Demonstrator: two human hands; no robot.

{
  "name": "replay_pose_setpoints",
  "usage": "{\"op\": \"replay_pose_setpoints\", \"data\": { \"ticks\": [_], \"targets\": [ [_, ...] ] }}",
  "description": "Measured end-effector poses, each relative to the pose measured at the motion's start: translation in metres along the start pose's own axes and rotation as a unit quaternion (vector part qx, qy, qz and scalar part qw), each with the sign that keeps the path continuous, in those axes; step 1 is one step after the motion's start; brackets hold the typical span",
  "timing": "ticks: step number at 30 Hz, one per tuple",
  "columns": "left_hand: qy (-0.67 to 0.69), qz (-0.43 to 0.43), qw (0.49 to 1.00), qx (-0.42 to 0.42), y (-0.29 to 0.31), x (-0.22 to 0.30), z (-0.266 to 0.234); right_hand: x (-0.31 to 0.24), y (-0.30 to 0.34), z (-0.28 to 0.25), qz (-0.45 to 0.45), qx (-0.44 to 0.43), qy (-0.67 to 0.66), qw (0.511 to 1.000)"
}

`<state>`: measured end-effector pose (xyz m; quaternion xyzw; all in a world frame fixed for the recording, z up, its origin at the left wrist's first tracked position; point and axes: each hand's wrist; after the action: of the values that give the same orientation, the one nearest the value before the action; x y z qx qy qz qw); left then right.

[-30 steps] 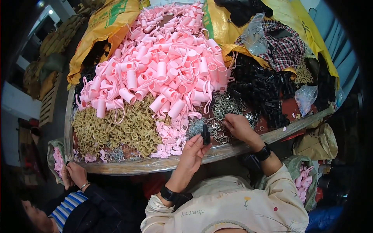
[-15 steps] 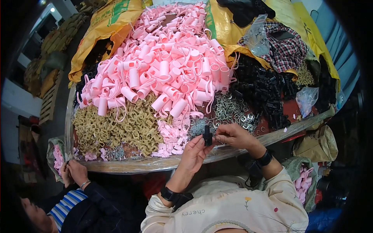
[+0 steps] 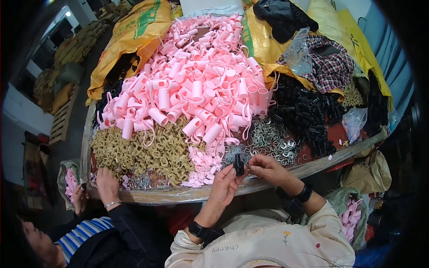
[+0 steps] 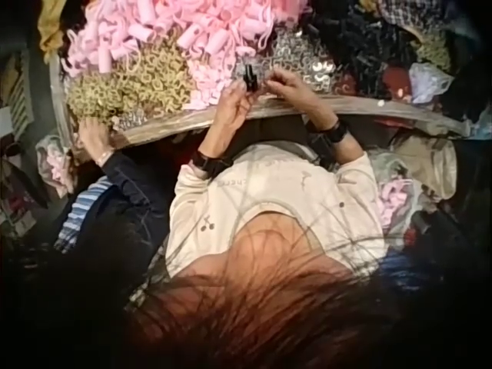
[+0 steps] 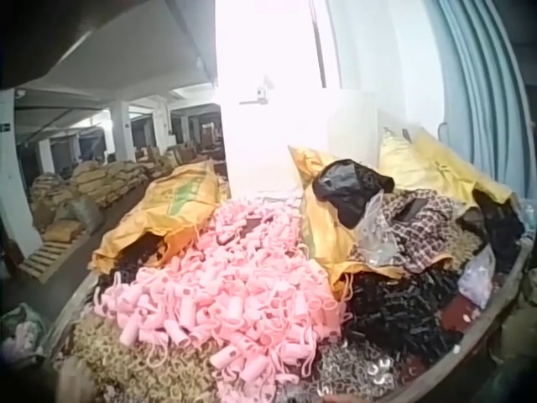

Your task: The person picks up a black component and a metal ring, fits the ring onto the component, and then inserts the assembly into a pink plastic sleeve. After completing the assembly, the person sets it aside and reaches for another black component.

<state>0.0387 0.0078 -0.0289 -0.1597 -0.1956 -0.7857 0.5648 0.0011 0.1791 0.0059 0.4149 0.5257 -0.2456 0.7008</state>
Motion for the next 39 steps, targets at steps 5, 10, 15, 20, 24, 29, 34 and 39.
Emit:
{"op": "replay_pose_setpoints", "data": {
  "ticks": [5, 10, 15, 20, 24, 29, 34, 39],
  "targets": [
    [0.012, -0.025, 0.999, 0.023, 0.005, 0.0, 0.003, 0.005, 0.0, 0.003, -0.06, 0.033, -0.002, 0.998],
    [0.036, -0.068, 0.997, 0.015, 0.008, 0.0, 0.0, -0.018, 0.006, 0.01, -0.222, 0.092, 0.242, 0.94],
    [0.034, -0.08, 0.995, 0.044, 0.013, 0.002, 0.003, -0.026, 0.008, 0.021, -0.323, 0.099, 0.391, 0.856],
    [0.015, -0.089, 0.995, 0.05, 0.017, 0.0, 0.002, -0.029, 0.014, 0.023, -0.339, 0.088, 0.469, 0.811],
    [-0.034, -0.083, 0.994, 0.058, 0.021, 0.003, 0.007, -0.033, 0.016, 0.024, -0.355, 0.059, 0.533, 0.766],
    [-0.05, -0.086, 0.993, 0.061, 0.029, 0.012, 0.004, -0.021, 0.01, 0.029, -0.262, 0.034, 0.33, 0.906],
    [-0.035, -0.075, 0.994, 0.07, 0.045, 0.025, -0.01, 0.003, -0.013, 0.046, -0.006, -0.066, -0.142, 0.988],
    [-0.011, 0.031, 0.986, 0.164, 0.074, 0.05, -0.036, -0.02, -0.047, 0.076, -0.246, -0.122, 0.18, 0.945]
  ]
}}
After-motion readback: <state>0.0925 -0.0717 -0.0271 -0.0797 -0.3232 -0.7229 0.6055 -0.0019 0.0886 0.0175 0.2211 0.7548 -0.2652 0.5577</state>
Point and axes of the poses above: each hand's wrist, its own y-axis away from the middle knuckle, its own z-axis out of the palm, x = y × z, and after that the axes turned 3 degrees about z, right-handed
